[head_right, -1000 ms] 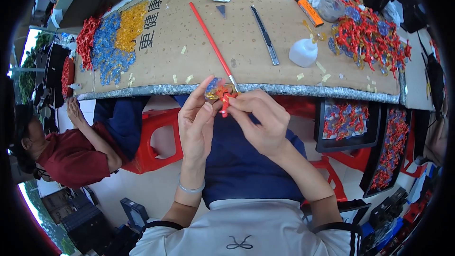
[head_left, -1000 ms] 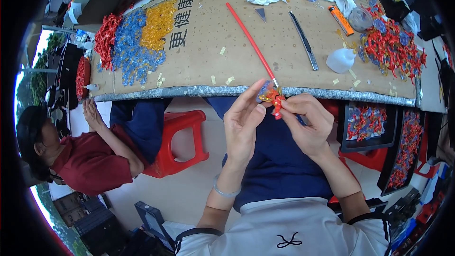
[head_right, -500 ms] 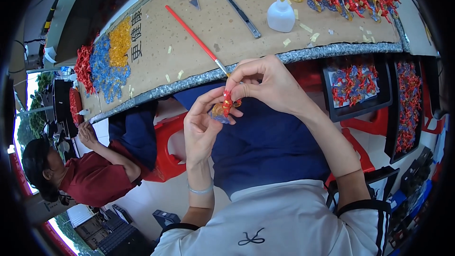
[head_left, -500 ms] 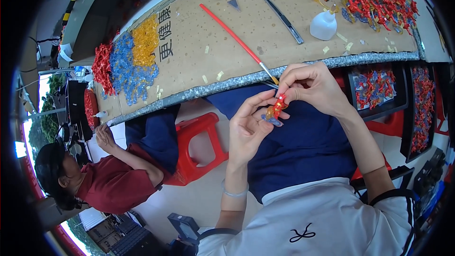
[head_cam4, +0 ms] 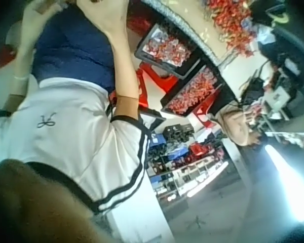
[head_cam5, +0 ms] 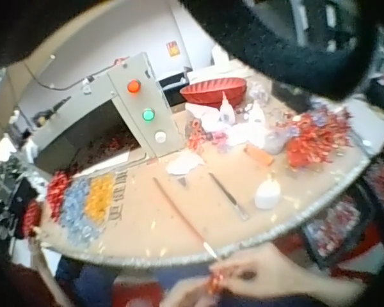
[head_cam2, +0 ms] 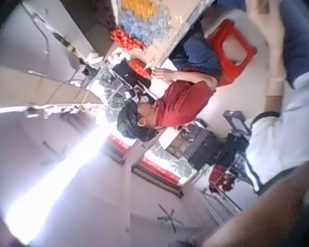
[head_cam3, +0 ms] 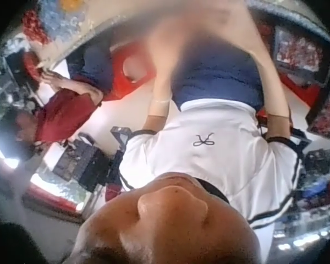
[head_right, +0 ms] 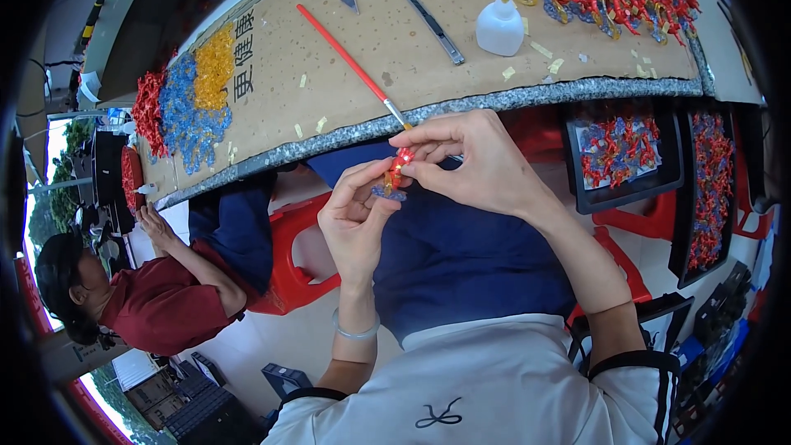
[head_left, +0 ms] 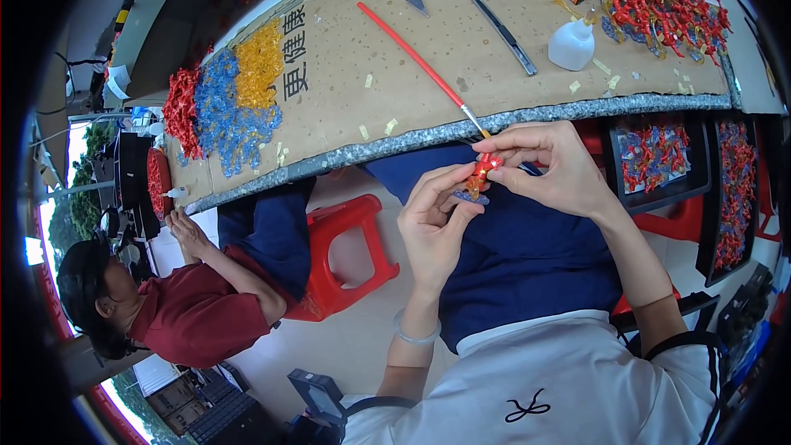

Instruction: The person assembles small decorative figurines by hand, applying glue from a glue bottle to attach decorative components to the figurines.

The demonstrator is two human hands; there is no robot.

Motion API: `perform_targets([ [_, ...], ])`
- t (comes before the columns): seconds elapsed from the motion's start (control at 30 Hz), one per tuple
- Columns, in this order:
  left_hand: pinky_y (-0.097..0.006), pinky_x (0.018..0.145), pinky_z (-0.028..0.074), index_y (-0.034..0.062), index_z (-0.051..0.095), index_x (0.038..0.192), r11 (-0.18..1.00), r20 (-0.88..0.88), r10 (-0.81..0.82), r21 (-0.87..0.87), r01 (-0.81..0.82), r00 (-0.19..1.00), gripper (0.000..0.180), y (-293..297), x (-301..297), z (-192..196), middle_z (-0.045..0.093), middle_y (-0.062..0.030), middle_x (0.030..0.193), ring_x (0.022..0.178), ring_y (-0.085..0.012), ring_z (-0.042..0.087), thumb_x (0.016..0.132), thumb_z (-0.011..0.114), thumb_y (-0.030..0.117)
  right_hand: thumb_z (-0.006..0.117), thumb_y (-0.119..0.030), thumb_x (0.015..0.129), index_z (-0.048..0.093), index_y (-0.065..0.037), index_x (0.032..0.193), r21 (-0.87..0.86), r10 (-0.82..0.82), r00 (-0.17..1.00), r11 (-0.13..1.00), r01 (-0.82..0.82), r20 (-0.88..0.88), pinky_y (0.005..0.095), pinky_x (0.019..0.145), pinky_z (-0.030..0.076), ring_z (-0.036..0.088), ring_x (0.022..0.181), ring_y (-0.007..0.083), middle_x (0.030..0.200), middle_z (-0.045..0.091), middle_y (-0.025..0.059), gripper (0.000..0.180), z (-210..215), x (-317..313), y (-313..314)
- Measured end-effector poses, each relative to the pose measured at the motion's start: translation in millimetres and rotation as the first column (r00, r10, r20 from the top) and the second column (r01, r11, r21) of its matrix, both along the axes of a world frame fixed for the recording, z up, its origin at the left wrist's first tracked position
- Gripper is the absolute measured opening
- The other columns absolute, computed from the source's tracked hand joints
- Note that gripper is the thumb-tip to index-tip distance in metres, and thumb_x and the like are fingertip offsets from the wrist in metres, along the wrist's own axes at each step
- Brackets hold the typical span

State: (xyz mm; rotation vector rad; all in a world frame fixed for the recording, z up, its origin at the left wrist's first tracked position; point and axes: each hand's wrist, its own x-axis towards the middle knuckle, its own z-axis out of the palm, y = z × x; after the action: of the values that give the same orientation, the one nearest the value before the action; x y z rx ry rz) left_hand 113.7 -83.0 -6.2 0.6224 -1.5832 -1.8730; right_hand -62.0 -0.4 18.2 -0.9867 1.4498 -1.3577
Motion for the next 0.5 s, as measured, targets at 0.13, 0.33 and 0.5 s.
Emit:
perform_targets([
  [0.13,-0.026,0.077,0.057,-0.007,0.06,0.117,0.998,0.029,0.047,-0.049,-0.045,0.998,0.039,1.1,-1.2,1.0,0.057,-0.0142,0.117,0.099,-0.0191,0.063,0.079,0.066,-0.015,0.065,0.006,0.078,0.067,0.006,0.11,-0.058,-0.051,0.996,0.997,0.047,-0.073,0.0214,0.077,0.053,0.066,0.085,0.0115,0.098,0.067,0.0137,0.032,-3.1,4.2,-2.0],
  [0.33,-0.027,0.078,0.058,-0.0073,0.061,0.117,0.998,-0.007,0.057,-0.017,-0.057,0.998,0.039,-1.3,0.1,-1.7,0.057,-0.0142,0.116,0.1,-0.0196,0.063,0.078,0.065,-0.017,0.065,0.005,0.074,0.07,0.005,0.106,-0.089,-0.085,0.992,0.993,0.077,-0.089,0.0211,0.075,0.051,0.065,0.08,0.0098,0.088,0.071,0.0142,0.032,0.1,7.5,-7.0],
  [0.5,-0.027,0.08,0.058,-0.0077,0.06,0.116,0.998,-0.012,0.054,-0.021,-0.055,0.998,0.04,-4.1,2.4,-2.8,0.057,-0.0141,0.116,0.101,-0.0206,0.064,0.078,0.064,-0.017,0.066,0.004,0.072,0.07,0.004,0.104,-0.125,-0.101,0.97,0.989,0.074,-0.223,0.0212,0.074,0.052,0.068,0.077,0.0111,0.09,0.071,0.0155,0.031,2.9,7.4,-8.9],
])
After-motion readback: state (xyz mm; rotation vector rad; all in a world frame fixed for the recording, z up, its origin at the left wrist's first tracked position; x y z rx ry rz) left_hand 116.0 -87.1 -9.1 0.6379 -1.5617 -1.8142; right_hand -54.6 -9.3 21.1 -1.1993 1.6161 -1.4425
